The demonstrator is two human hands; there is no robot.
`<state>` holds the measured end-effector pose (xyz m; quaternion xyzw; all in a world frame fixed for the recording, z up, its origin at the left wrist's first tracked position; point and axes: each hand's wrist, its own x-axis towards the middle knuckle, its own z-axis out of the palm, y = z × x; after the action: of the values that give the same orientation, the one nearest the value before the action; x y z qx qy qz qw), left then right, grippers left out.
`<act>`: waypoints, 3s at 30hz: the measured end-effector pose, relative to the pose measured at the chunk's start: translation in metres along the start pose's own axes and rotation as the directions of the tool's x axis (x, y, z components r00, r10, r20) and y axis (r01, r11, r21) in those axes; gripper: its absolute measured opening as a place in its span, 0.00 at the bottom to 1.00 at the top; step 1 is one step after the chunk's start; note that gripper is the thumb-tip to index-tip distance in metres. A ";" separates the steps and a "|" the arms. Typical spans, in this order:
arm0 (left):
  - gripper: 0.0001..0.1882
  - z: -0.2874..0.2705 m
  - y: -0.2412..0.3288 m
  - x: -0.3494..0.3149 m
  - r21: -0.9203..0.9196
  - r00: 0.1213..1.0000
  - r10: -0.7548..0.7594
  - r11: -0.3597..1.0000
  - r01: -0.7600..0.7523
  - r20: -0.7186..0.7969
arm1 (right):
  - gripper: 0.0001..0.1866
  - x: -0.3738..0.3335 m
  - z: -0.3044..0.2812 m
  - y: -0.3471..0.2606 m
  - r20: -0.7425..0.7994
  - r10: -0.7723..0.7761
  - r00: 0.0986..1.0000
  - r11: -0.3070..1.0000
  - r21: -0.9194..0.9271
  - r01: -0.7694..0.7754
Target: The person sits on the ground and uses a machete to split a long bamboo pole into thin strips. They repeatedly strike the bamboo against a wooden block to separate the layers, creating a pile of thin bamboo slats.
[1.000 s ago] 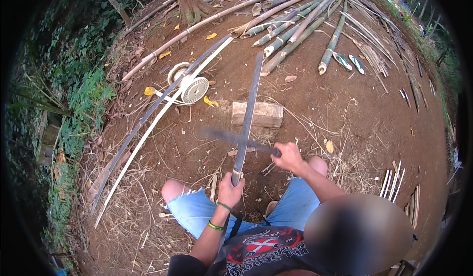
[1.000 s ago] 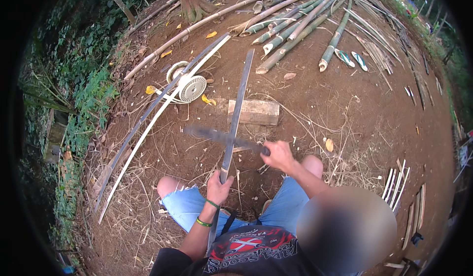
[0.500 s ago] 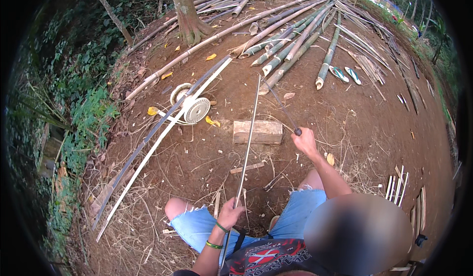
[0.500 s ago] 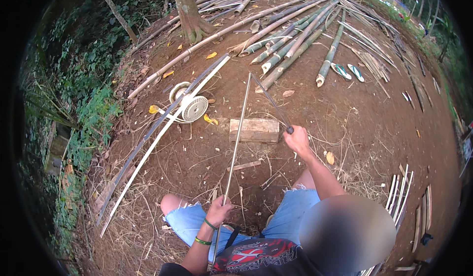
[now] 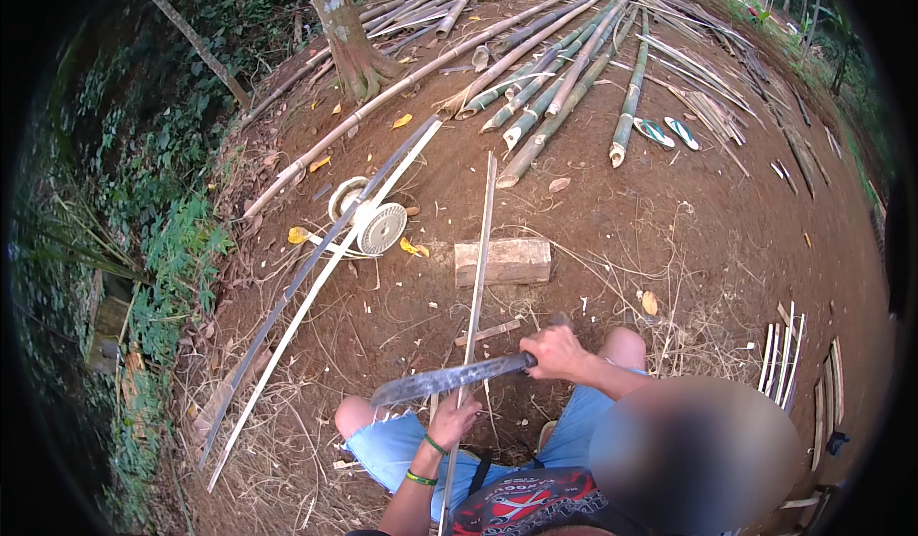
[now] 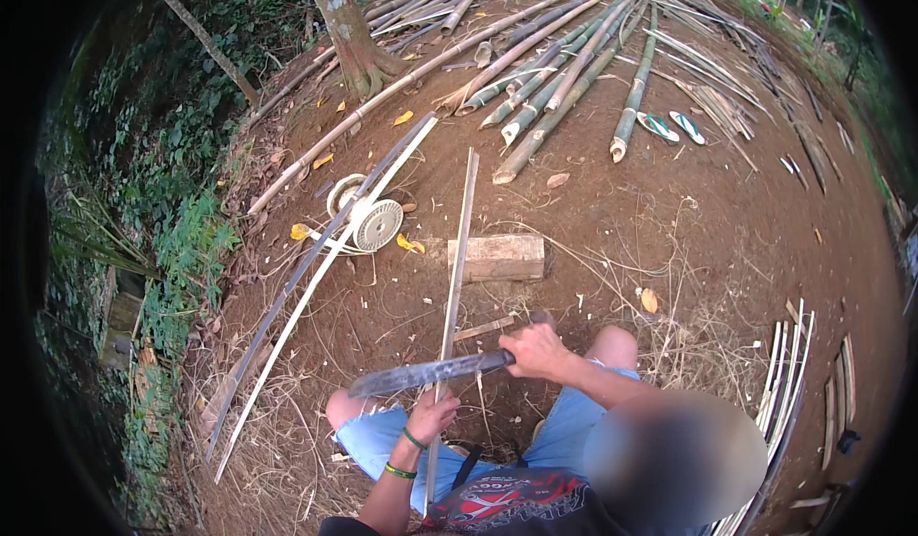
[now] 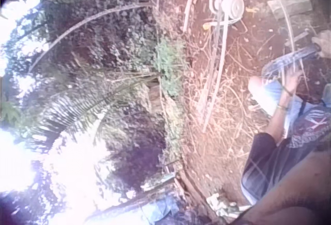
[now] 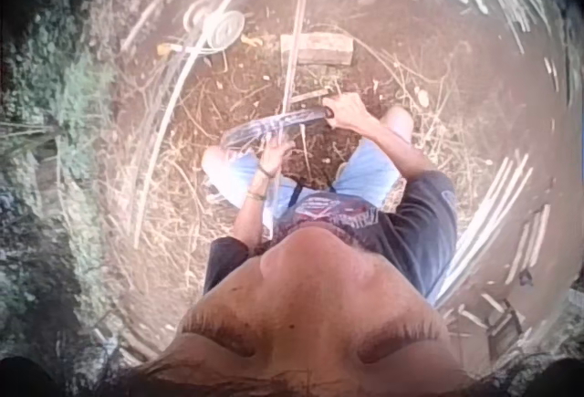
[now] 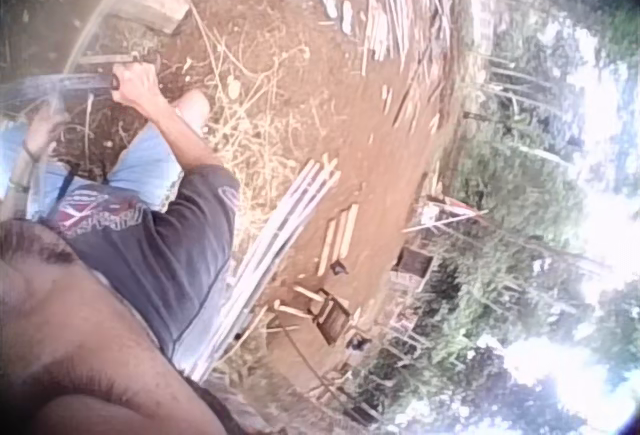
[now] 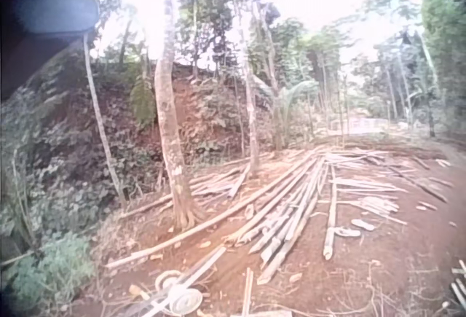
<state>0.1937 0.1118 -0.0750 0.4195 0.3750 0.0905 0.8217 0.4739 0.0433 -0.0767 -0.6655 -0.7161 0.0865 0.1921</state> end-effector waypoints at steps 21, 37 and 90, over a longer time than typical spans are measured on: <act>0.11 -0.023 -0.042 -0.028 -0.126 0.990 0.054 0.991 -0.038 0.128 | 0.11 0.070 -0.107 0.129 -0.353 0.674 0.649 0.736 0.253 -0.628; 0.17 0.000 -0.016 -0.029 0.356 0.941 0.259 0.919 -0.171 -0.217 | 0.06 0.052 -0.021 0.095 -0.149 0.130 0.980 0.980 -0.130 -0.150; 0.28 0.003 -0.015 -0.022 0.322 0.955 0.210 0.937 -0.135 -0.208 | 0.11 0.119 -0.130 0.162 -0.394 0.617 0.682 0.753 0.044 -0.656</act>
<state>0.1781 0.0901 -0.0740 0.5586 0.4423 0.1539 0.6846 0.6687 0.1591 -0.0005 -0.8848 -0.3911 -0.0206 0.2524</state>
